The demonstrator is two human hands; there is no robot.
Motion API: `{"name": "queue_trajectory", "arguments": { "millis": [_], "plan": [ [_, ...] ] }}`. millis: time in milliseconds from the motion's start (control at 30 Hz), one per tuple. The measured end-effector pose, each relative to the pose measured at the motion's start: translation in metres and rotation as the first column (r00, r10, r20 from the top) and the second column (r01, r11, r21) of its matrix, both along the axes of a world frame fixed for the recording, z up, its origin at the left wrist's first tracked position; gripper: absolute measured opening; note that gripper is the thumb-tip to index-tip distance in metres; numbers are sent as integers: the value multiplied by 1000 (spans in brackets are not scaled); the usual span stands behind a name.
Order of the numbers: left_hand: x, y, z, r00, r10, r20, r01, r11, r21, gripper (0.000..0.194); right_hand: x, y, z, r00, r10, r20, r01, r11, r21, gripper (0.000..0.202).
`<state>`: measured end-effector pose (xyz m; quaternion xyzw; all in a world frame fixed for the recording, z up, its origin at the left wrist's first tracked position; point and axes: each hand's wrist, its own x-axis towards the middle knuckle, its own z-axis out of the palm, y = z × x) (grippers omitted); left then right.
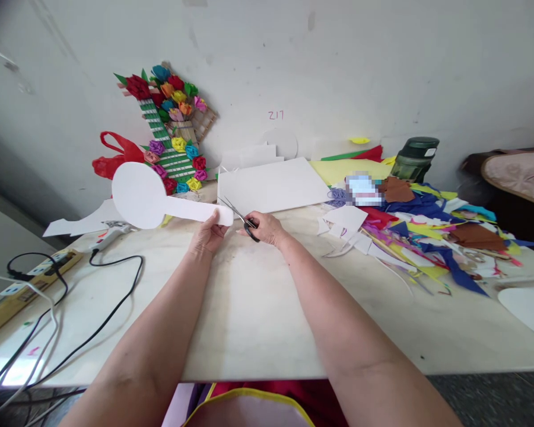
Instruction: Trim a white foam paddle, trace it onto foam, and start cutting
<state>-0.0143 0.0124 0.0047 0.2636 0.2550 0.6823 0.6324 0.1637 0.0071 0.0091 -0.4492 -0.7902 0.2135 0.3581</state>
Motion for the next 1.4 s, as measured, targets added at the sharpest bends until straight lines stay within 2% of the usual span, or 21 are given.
{"name": "queue_trajectory", "arguments": {
  "millis": [300,633,900,1167,1400],
  "plan": [
    [-4,1,-2,999,-20,-47,20,1000,6,24,5,-4,6,987,-76,143,68,996,64,38],
    [-3,-1,-1,998,-56,-27,56,998,4,25,3,-8,10,988,-65,144,58,997,50,39],
    [-3,-1,-1,998,-26,-56,27,999,22,20,4,-6,8,982,-59,180,48,997,64,40],
    [-6,1,-3,998,-27,-60,28,999,20,29,4,-5,7,980,-58,189,41,995,90,40],
    [-4,-2,0,998,-21,-58,23,999,27,19,3,-7,7,991,2,130,-10,998,55,39]
  ]
}}
